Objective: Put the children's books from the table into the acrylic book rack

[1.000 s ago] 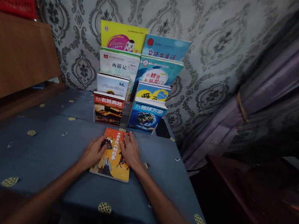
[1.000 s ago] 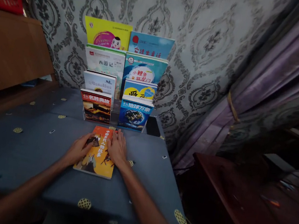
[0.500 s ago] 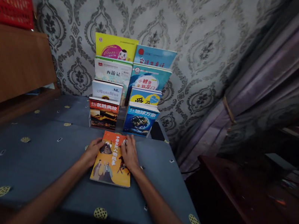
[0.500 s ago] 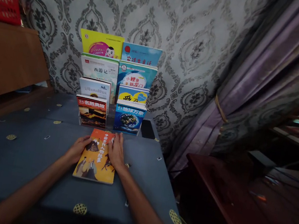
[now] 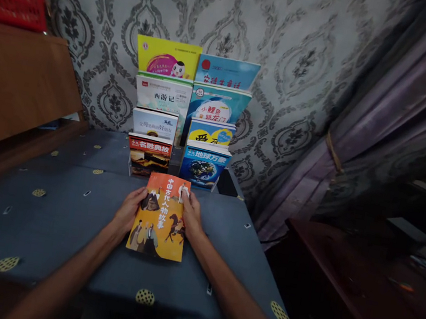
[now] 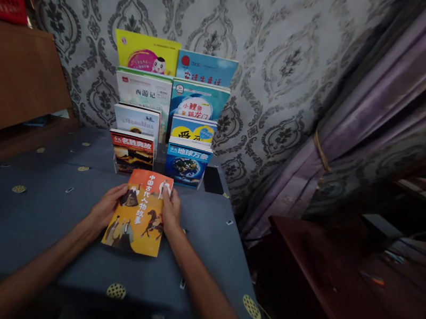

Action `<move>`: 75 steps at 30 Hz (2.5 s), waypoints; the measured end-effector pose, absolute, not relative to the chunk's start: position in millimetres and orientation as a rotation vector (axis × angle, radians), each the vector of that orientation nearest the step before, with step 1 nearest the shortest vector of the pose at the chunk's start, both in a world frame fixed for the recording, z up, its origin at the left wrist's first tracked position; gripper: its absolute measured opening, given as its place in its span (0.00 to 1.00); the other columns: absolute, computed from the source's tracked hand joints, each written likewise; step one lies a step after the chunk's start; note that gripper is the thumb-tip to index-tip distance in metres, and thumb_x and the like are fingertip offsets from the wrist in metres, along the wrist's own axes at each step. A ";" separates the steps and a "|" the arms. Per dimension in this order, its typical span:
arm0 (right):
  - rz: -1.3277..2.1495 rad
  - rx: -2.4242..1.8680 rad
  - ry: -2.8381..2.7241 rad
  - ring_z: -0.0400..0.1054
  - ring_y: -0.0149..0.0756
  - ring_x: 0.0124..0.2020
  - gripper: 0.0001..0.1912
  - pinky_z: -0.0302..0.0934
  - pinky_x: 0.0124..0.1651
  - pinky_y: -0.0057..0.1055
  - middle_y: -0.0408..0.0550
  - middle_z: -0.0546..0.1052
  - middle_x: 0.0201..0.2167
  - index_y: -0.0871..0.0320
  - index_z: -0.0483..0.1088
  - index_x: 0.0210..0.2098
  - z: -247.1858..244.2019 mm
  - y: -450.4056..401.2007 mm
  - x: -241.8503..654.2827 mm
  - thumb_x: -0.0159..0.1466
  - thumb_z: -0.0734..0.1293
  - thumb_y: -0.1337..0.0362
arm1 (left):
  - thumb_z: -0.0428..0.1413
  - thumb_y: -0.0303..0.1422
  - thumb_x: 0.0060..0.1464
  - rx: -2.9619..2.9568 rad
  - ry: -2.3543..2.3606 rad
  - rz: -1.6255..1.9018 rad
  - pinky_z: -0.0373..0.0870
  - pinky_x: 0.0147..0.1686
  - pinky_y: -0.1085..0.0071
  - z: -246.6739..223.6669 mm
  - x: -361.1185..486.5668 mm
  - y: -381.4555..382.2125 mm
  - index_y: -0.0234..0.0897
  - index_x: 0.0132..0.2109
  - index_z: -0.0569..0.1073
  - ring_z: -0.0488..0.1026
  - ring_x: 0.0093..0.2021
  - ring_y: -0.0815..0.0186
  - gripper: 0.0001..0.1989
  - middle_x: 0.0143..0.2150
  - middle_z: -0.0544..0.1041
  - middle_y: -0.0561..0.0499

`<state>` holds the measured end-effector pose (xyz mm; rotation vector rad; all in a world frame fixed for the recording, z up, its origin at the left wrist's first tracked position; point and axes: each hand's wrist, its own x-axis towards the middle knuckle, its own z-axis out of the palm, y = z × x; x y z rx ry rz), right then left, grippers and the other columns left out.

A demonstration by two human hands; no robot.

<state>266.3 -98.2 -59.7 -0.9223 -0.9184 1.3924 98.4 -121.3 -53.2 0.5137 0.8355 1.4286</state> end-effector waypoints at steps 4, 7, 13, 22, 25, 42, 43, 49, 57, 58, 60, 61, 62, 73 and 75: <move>1.314 -0.872 -0.944 0.72 0.36 0.30 0.22 0.68 0.35 0.30 0.39 0.77 0.29 0.53 0.67 0.38 -49.4 -104.5 265.9 0.57 0.70 0.43 | 0.69 0.32 0.44 0.563 0.824 1.476 0.78 0.35 0.73 -46.2 97.4 -123.7 0.36 0.41 0.78 0.81 0.30 0.66 0.15 0.35 0.84 0.51; 1.217 -0.823 -1.021 0.70 0.33 0.30 0.19 0.66 0.35 0.29 0.39 0.75 0.31 0.53 0.66 0.38 -40.3 -109.7 266.5 0.61 0.67 0.44 | 0.69 0.35 0.44 0.597 0.845 1.508 0.78 0.39 0.72 -41.1 96.7 -124.2 0.37 0.44 0.77 0.81 0.32 0.67 0.18 0.37 0.84 0.52; 0.890 -0.753 -1.252 0.68 0.34 0.36 0.14 0.65 0.41 0.30 0.42 0.74 0.36 0.54 0.67 0.41 -21.4 -122.3 263.1 0.68 0.61 0.50 | 0.69 0.46 0.44 0.774 0.816 1.639 0.78 0.45 0.67 -20.3 95.4 -123.4 0.37 0.42 0.78 0.81 0.43 0.59 0.22 0.39 0.84 0.49; 1.013 -0.679 -1.258 0.72 0.36 0.36 0.18 0.69 0.40 0.32 0.44 0.78 0.38 0.54 0.69 0.46 -17.6 -135.7 260.4 0.63 0.67 0.49 | 0.64 0.53 0.47 0.898 0.903 1.717 0.77 0.39 0.69 -15.5 98.0 -129.9 0.35 0.39 0.78 0.81 0.39 0.60 0.24 0.35 0.83 0.50; 1.053 -0.636 -1.351 0.74 0.40 0.39 0.19 0.71 0.44 0.37 0.46 0.80 0.40 0.54 0.72 0.46 -15.3 -139.7 259.0 0.63 0.68 0.48 | 0.63 0.52 0.50 0.925 0.913 1.741 0.76 0.36 0.70 -15.7 94.6 -127.1 0.35 0.39 0.77 0.80 0.36 0.62 0.23 0.32 0.82 0.51; 1.000 -0.538 -1.685 0.68 0.43 0.60 0.42 0.64 0.62 0.42 0.52 0.66 0.66 0.50 0.48 0.71 -14.2 -169.9 233.4 0.63 0.69 0.59 | 0.59 0.43 0.57 2.163 1.616 1.600 0.56 0.67 0.46 28.6 127.6 -211.4 0.40 0.69 0.53 0.51 0.73 0.48 0.38 0.73 0.52 0.36; 0.988 -0.520 -1.707 0.67 0.44 0.61 0.42 0.63 0.64 0.43 0.52 0.64 0.67 0.50 0.47 0.72 -15.0 -172.1 233.2 0.63 0.69 0.59 | 0.58 0.42 0.59 2.181 1.639 1.586 0.56 0.67 0.46 29.7 127.7 -214.6 0.40 0.70 0.52 0.51 0.73 0.48 0.37 0.73 0.52 0.36; 0.968 -0.455 -1.751 0.60 0.45 0.67 0.43 0.56 0.68 0.45 0.49 0.59 0.71 0.47 0.45 0.72 -19.1 -180.4 234.0 0.64 0.69 0.57 | 0.52 0.39 0.64 2.190 1.657 1.601 0.61 0.66 0.50 27.1 123.7 -225.0 0.42 0.70 0.55 0.55 0.71 0.50 0.30 0.73 0.55 0.38; 0.950 -0.531 -1.801 0.61 0.47 0.66 0.41 0.54 0.69 0.47 0.51 0.65 0.66 0.50 0.51 0.70 -15.6 -180.0 235.7 0.62 0.70 0.53 | 0.47 0.40 0.67 2.190 1.577 1.582 0.59 0.67 0.54 23.7 118.0 -234.2 0.44 0.71 0.55 0.57 0.71 0.54 0.28 0.73 0.57 0.43; 0.936 -0.552 -1.797 0.63 0.47 0.64 0.37 0.56 0.68 0.47 0.51 0.70 0.63 0.50 0.55 0.69 -15.3 -179.7 235.9 0.63 0.69 0.53 | 0.46 0.42 0.67 2.187 1.532 1.583 0.59 0.67 0.54 22.6 115.1 -232.5 0.44 0.71 0.54 0.57 0.71 0.54 0.29 0.73 0.57 0.43; 0.939 -0.582 -1.792 0.68 0.46 0.58 0.28 0.60 0.65 0.47 0.50 0.76 0.54 0.52 0.63 0.64 -15.4 -179.4 236.4 0.65 0.66 0.55 | 0.45 0.44 0.67 2.130 1.472 1.621 0.58 0.67 0.53 18.6 106.8 -224.9 0.43 0.72 0.53 0.57 0.71 0.53 0.30 0.72 0.58 0.41; 0.967 -0.583 -1.786 0.70 0.44 0.56 0.25 0.62 0.63 0.46 0.50 0.78 0.51 0.52 0.65 0.61 -16.0 -179.3 236.8 0.66 0.65 0.55 | 0.46 0.45 0.66 2.060 1.479 1.663 0.57 0.67 0.52 15.6 101.4 -218.9 0.42 0.71 0.53 0.57 0.71 0.53 0.31 0.72 0.58 0.41; 1.013 -0.575 -1.777 0.71 0.43 0.54 0.23 0.64 0.61 0.45 0.50 0.78 0.50 0.53 0.66 0.60 -16.9 -179.3 237.1 0.67 0.64 0.55 | 0.47 0.46 0.66 1.955 1.506 1.716 0.56 0.68 0.52 12.1 95.4 -211.7 0.41 0.71 0.55 0.57 0.70 0.53 0.31 0.71 0.58 0.40; 1.437 -0.655 -1.692 0.73 0.48 0.54 0.27 0.69 0.57 0.48 0.53 0.78 0.53 0.53 0.70 0.57 -51.6 -182.3 248.5 0.59 0.73 0.55 | 0.61 0.56 0.48 0.921 1.100 1.484 0.76 0.42 0.67 -34.7 64.0 -159.6 0.33 0.40 0.79 0.80 0.44 0.55 0.28 0.40 0.83 0.44; 1.502 -0.726 -1.760 0.74 0.48 0.52 0.25 0.69 0.56 0.49 0.52 0.79 0.51 0.53 0.72 0.54 -59.2 -183.7 253.3 0.58 0.74 0.58 | 0.62 0.57 0.46 0.897 1.073 1.469 0.77 0.40 0.67 -38.5 66.2 -158.8 0.34 0.39 0.80 0.80 0.42 0.54 0.28 0.37 0.84 0.46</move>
